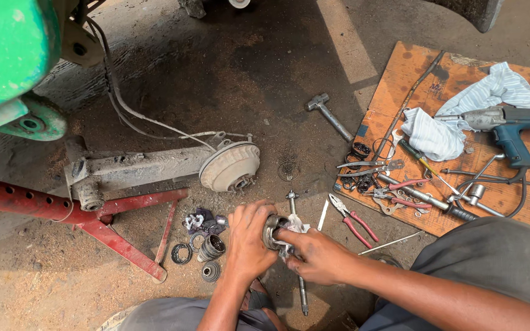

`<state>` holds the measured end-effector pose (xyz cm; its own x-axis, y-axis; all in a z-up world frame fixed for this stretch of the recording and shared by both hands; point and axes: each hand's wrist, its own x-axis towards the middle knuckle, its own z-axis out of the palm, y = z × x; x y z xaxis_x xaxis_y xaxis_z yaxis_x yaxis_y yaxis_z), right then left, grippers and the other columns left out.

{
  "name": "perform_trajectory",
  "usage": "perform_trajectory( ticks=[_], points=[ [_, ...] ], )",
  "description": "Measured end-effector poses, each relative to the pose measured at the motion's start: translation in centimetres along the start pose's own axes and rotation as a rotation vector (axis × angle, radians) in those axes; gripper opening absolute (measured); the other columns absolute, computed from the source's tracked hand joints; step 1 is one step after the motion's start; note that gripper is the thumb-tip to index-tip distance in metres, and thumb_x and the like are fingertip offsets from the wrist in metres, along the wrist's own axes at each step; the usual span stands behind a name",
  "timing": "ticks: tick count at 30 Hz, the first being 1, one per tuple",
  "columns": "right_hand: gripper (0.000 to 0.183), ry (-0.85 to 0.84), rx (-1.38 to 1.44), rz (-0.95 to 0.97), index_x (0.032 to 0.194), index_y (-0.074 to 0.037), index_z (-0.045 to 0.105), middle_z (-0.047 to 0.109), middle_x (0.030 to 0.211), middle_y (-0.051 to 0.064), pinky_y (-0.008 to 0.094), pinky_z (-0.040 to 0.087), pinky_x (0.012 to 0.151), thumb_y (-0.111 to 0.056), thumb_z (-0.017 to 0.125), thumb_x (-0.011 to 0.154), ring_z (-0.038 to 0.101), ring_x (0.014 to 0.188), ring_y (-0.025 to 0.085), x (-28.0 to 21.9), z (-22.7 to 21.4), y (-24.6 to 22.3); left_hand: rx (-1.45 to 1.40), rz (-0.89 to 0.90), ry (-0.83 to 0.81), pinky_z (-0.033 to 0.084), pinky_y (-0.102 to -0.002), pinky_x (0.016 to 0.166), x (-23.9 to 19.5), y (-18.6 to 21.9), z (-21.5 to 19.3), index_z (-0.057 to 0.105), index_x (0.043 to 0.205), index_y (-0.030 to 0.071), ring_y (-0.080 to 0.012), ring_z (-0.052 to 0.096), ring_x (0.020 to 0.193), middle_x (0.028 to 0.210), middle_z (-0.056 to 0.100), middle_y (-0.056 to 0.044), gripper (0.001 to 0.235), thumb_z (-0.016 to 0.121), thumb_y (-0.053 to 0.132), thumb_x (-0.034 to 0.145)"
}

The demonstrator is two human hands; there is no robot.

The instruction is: The person cleans a cylindrical metal part using a white cloth, wiping the exterior and interior surfaces. They also use a small metal tool to scrape inside the part and clean their hands with the cloth.

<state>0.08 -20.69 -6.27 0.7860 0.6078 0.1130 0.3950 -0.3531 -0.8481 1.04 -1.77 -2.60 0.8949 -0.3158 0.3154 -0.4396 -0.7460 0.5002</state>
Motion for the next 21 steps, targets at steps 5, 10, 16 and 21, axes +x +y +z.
perform_trajectory(
  ticks=[5,10,16,21],
  points=[
    [0.068,-0.253,0.702,0.632,0.147,-0.018,0.048,0.058,0.057,0.010,0.048,0.041,0.046,-0.010,0.074,0.084,0.055,0.046,0.028,0.3,0.4,-1.8,0.069,0.018,0.146,0.038,-0.048,0.091,-0.4,0.1,0.2,0.062,0.111,0.010,-0.0376,0.054,0.108,0.110,0.066,-0.008,0.063,0.080,0.007,0.050],
    [0.057,-0.014,0.104,0.046,0.139,-0.014,0.052,0.065,0.061,0.013,0.044,0.053,0.049,-0.012,0.073,0.086,0.068,0.050,0.030,0.7,0.8,-1.0,-0.004,-0.044,0.083,0.040,-0.047,0.090,-0.8,-0.3,0.1,0.062,0.110,0.010,-0.0368,0.055,0.107,0.105,0.064,-0.009,0.061,0.080,0.004,0.052],
    [0.037,-0.335,-0.581,0.088,0.130,-0.030,0.056,0.066,0.064,0.015,0.055,0.051,0.051,-0.029,0.067,0.095,0.067,0.060,0.041,0.5,-0.9,0.9,0.045,0.045,0.031,0.040,-0.048,0.090,-1.0,-0.7,-0.5,0.062,0.110,0.010,-0.0377,0.055,0.110,0.108,0.067,-0.008,0.061,0.079,0.003,0.052],
    [0.033,0.009,-0.204,-0.083,0.122,-0.016,0.060,0.067,0.069,0.014,0.048,0.050,0.049,-0.024,0.070,0.092,0.067,0.058,0.037,0.0,0.4,-0.6,0.001,0.006,0.073,0.041,-0.047,0.090,-1.0,-0.1,-0.1,0.063,0.107,0.011,-0.0361,0.057,0.107,0.102,0.067,-0.006,0.054,0.085,0.008,0.057]
  ],
)
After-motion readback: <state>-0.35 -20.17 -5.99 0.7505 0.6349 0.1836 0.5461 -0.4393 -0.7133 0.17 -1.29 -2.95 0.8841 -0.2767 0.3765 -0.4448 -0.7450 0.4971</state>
